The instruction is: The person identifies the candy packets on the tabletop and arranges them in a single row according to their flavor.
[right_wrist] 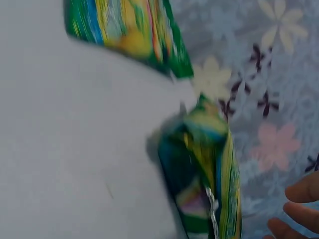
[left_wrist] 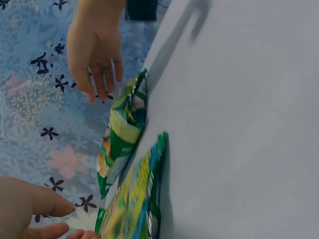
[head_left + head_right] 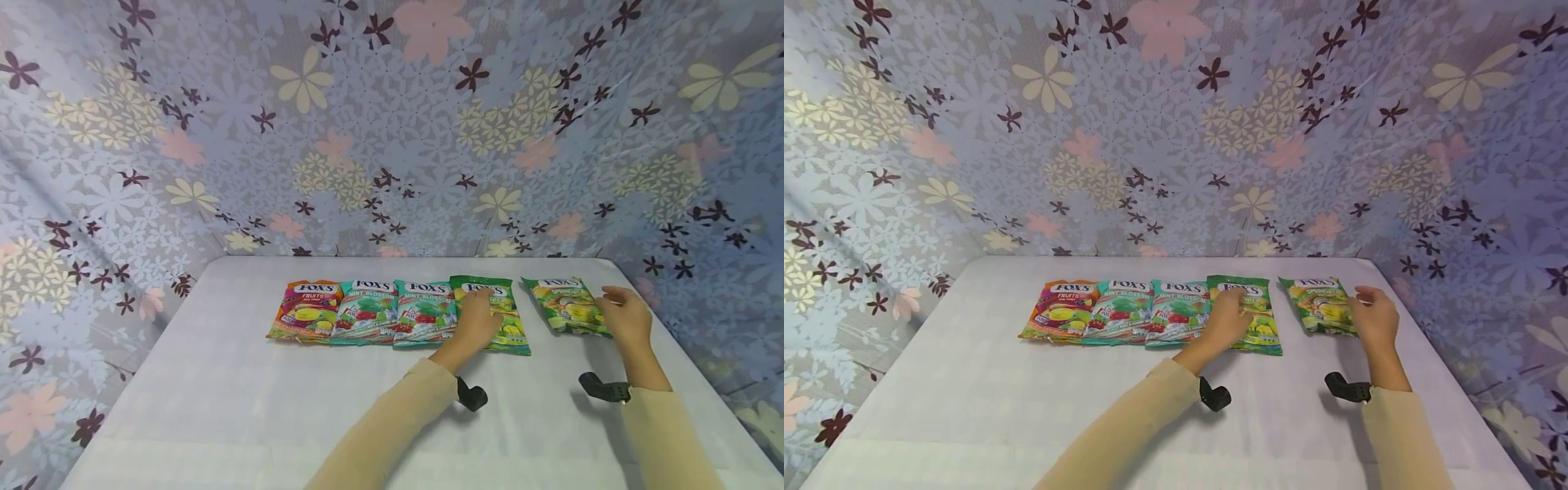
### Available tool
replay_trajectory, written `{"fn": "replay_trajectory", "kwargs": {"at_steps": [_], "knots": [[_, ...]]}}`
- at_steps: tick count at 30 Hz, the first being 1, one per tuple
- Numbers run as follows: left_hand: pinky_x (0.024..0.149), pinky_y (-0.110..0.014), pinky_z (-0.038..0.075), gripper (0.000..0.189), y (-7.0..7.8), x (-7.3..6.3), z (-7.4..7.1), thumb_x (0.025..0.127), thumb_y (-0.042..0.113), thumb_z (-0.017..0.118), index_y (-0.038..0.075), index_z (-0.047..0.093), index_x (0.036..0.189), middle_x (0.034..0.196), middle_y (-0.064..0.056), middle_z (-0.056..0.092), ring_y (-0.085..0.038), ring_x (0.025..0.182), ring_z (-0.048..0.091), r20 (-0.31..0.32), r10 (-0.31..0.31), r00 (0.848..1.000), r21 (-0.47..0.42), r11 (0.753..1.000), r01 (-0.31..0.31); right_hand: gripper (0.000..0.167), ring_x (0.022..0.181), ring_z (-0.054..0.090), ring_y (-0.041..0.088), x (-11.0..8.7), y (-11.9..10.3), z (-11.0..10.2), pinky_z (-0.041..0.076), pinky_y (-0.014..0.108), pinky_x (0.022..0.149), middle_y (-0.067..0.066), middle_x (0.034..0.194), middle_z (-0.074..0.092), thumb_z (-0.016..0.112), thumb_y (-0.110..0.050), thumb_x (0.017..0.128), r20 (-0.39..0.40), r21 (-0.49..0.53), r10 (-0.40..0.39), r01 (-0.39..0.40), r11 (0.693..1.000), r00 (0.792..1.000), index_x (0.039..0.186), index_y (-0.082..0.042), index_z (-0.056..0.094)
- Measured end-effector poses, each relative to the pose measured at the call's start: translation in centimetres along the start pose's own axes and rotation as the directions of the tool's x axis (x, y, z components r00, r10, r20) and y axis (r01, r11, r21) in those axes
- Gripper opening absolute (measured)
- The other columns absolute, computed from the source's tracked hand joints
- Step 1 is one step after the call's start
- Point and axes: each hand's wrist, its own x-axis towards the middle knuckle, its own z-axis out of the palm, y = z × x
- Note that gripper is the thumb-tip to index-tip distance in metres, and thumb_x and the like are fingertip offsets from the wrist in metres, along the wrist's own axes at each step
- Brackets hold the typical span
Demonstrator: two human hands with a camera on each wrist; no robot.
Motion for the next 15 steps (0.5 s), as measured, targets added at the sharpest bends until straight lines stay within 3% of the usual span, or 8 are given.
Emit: {"fn": "replay_trajectory", "kwargs": {"at_steps": [2,4,7,9,12,15], "knots": [[0.065,-0.033,0.047,0.042,0.3,0.5,0.6,0.091,0.003,0.061,-0.002,0.054,0.132,0.083,-0.016,0.061,-0.011,0.051,0.047,0.024,-0.029,0.999,-0.062,0.998,0.031,0.053,0.113,0.05,0.044,1.2,0.7,-0.1,0.046,0.048,0.073,0.027,0.131,0.052,0.05,-0.033,0.098,0.032,-0.04,0.021,-0.019,0.999,0.999,0.14,0.0,0.047],[0.053,-0.031,0.04,0.039,0.7,1.0,1.3,0.092,0.004,0.06,-0.001,0.057,0.131,0.07,-0.012,0.058,-0.011,0.038,0.029,0.049,-0.083,0.995,-0.128,0.988,0.089,0.056,0.116,0.046,0.049,1.4,0.0,-0.7,0.043,0.056,0.08,0.032,0.134,0.046,0.049,-0.03,0.099,0.096,-0.065,0.069,-0.063,0.996,0.993,0.142,0.004,0.041],[0.049,-0.025,0.036,0.035,1.2,1.4,2.2,0.095,0.01,0.059,0.0,0.059,0.128,0.081,-0.007,0.063,-0.008,0.044,0.035,0.114,-0.16,0.981,-0.187,0.966,0.179,0.062,0.118,0.04,0.054,0.8,-2.0,-1.5,0.04,0.06,0.087,0.04,0.136,0.037,0.047,-0.027,0.098,0.239,-0.125,0.117,-0.089,0.988,0.964,0.143,0.012,0.03],[0.058,-0.023,0.041,0.035,1.6,1.5,2.7,0.096,0.012,0.057,0.0,0.059,0.129,0.095,-0.006,0.067,-0.009,0.055,0.045,0.152,-0.183,0.971,-0.199,0.957,0.211,0.066,0.119,0.037,0.056,0.2,-3.2,-1.9,0.036,0.062,0.094,0.043,0.135,0.033,0.05,-0.022,0.095,0.316,-0.14,0.124,-0.083,0.987,0.941,0.142,0.017,0.026],[0.072,-0.022,0.045,0.037,2.0,1.5,3.4,0.098,0.012,0.051,0.001,0.057,0.133,0.118,-0.006,0.065,-0.009,0.065,0.05,0.198,-0.171,0.965,-0.196,0.958,0.21,0.069,0.123,0.033,0.057,-0.7,-4.4,-2.1,0.034,0.061,0.098,0.044,0.137,0.029,0.052,-0.019,0.092,0.373,-0.128,0.121,-0.078,0.989,0.92,0.141,0.02,0.022],[0.073,-0.024,0.045,0.039,2.4,1.5,3.7,0.1,0.011,0.046,0.0,0.053,0.136,0.115,-0.009,0.066,-0.012,0.062,0.046,0.212,-0.15,0.966,-0.179,0.966,0.189,0.07,0.127,0.027,0.057,-1.2,-4.9,-2.0,0.03,0.062,0.101,0.043,0.141,0.024,0.052,-0.014,0.09,0.393,-0.078,0.136,-0.114,0.99,0.91,0.141,0.02,0.021]]}}
